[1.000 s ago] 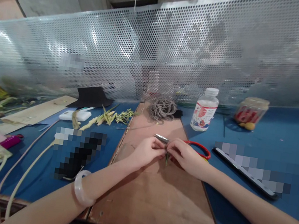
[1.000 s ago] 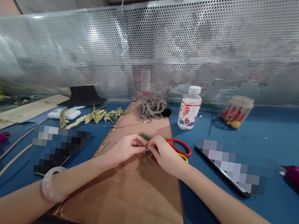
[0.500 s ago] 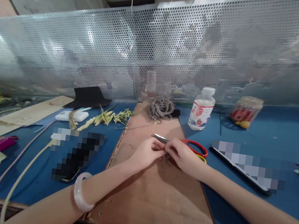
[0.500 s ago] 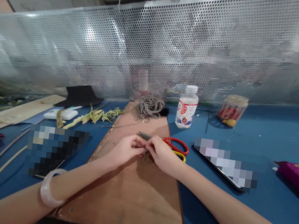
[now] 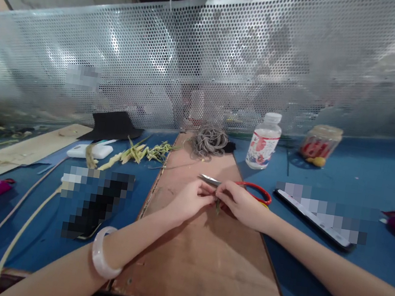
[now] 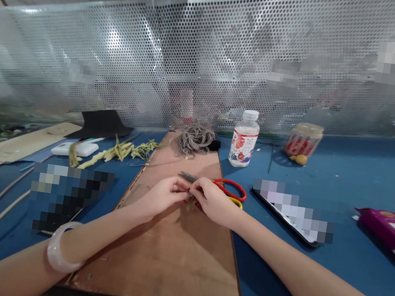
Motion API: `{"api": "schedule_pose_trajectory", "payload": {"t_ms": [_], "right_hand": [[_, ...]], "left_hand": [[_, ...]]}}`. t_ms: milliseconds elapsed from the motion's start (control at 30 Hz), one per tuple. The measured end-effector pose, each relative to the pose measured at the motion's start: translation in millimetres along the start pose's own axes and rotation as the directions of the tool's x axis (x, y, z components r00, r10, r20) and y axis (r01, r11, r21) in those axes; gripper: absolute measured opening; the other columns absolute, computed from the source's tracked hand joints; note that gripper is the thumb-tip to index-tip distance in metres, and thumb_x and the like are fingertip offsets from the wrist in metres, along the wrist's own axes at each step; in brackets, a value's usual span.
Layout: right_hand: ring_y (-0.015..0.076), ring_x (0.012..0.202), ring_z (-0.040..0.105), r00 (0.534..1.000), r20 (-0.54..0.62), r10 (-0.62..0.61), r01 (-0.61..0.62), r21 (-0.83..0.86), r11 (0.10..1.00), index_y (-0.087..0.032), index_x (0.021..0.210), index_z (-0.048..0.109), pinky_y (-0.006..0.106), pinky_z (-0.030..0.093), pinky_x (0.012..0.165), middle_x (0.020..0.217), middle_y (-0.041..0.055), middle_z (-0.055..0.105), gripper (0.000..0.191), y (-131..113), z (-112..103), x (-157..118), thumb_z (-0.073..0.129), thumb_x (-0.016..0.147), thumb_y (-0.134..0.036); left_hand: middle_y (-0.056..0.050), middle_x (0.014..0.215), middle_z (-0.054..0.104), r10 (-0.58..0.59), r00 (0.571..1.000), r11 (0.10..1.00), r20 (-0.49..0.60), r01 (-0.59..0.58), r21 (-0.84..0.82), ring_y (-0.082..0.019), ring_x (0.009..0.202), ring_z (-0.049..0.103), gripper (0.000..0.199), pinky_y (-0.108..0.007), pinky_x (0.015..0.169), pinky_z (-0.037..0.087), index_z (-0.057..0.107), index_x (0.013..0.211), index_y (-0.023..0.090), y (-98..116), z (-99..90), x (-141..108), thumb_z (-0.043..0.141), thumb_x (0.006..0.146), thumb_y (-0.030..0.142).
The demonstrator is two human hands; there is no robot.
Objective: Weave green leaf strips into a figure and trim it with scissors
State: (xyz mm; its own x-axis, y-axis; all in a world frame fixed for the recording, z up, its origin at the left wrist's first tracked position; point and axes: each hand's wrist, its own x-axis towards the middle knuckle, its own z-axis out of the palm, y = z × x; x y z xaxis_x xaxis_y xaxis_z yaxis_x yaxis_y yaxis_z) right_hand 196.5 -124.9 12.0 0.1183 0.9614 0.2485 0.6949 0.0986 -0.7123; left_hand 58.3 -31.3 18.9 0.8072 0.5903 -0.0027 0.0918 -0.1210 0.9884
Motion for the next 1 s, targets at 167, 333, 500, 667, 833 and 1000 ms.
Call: {"api": "schedule_pose_trajectory", "payload": {"t_ms": [167,333,500,667,833,1000], "right_hand": [[0.0145,0.063,0.054,1.0,-0.011,0.008,-0.008,-0.017,1.0,-0.019,0.079,0.049,0.026,0.041,0.058,0.069,0.0012,0.057,0.013,0.2,2.0,0.0,0.042,0.086,-0.027],[0.013,0.059,0.052,1.0,-0.001,-0.003,0.003,-0.013,1.0,-0.019,0.08,0.049,0.025,0.04,0.055,0.066,-0.0003,0.054,0.011,1.1,1.5,1.1,0.042,0.086,-0.026],[0.0116,0.054,0.05,1.0,0.013,-0.009,0.009,0.014,1.0,-0.019,0.081,0.049,0.024,0.039,0.05,0.066,-0.0011,0.054,0.012,4.6,0.8,1.8,0.042,0.086,-0.028],[0.0117,0.055,0.053,0.999,0.042,0.006,-0.009,0.071,0.997,-0.019,0.082,0.048,0.023,0.04,0.05,0.068,-0.0006,0.056,0.013,4.3,-0.6,1.3,0.041,0.086,-0.029],[0.0138,0.066,0.056,0.999,0.033,-0.01,0.008,0.059,0.998,-0.019,0.081,0.05,0.026,0.044,0.061,0.076,0.0015,0.058,0.014,4.9,-0.6,2.0,0.042,0.086,-0.03],[0.0149,0.074,0.056,0.998,0.006,-0.054,0.054,0.027,0.998,-0.019,0.08,0.051,0.028,0.044,0.068,0.084,0.0034,0.057,0.016,7.6,1.5,3.3,0.041,0.087,-0.03]], "left_hand": [[-0.005,0.072,0.064,0.001,1.0,1.0,-0.005,-0.001,-0.004,-0.013,0.065,0.059,0.014,-0.025,0.063,0.045,0.057,0.08,0.01,-3.6,0.1,2.6,0.063,0.067,0.011],[-0.004,0.069,0.062,0.0,1.0,1.0,-0.016,0.0,-0.016,-0.011,0.06,0.057,0.014,-0.024,0.06,0.045,0.056,0.077,0.01,-6.0,1.3,4.2,0.062,0.065,0.006],[-0.007,0.075,0.064,0.029,1.0,1.0,0.007,-0.028,-0.004,-0.013,0.066,0.06,0.017,-0.026,0.064,0.047,0.057,0.082,0.01,-9.4,-0.4,6.2,0.062,0.066,0.009],[-0.007,0.076,0.064,0.012,1.0,1.0,0.002,-0.012,-0.007,-0.012,0.064,0.06,0.016,-0.026,0.063,0.048,0.056,0.082,0.01,-9.5,-0.8,6.3,0.062,0.068,0.01],[-0.006,0.076,0.064,-0.012,0.999,0.999,-0.044,0.01,-0.038,-0.011,0.061,0.059,0.017,-0.027,0.063,0.048,0.052,0.083,0.011,-8.9,0.6,6.4,0.062,0.07,0.013],[-0.004,0.071,0.063,-0.036,0.997,0.998,-0.068,0.031,-0.063,-0.011,0.061,0.059,0.016,-0.026,0.062,0.047,0.051,0.08,0.011,-6.4,2.1,6.1,0.063,0.07,0.011]]}}
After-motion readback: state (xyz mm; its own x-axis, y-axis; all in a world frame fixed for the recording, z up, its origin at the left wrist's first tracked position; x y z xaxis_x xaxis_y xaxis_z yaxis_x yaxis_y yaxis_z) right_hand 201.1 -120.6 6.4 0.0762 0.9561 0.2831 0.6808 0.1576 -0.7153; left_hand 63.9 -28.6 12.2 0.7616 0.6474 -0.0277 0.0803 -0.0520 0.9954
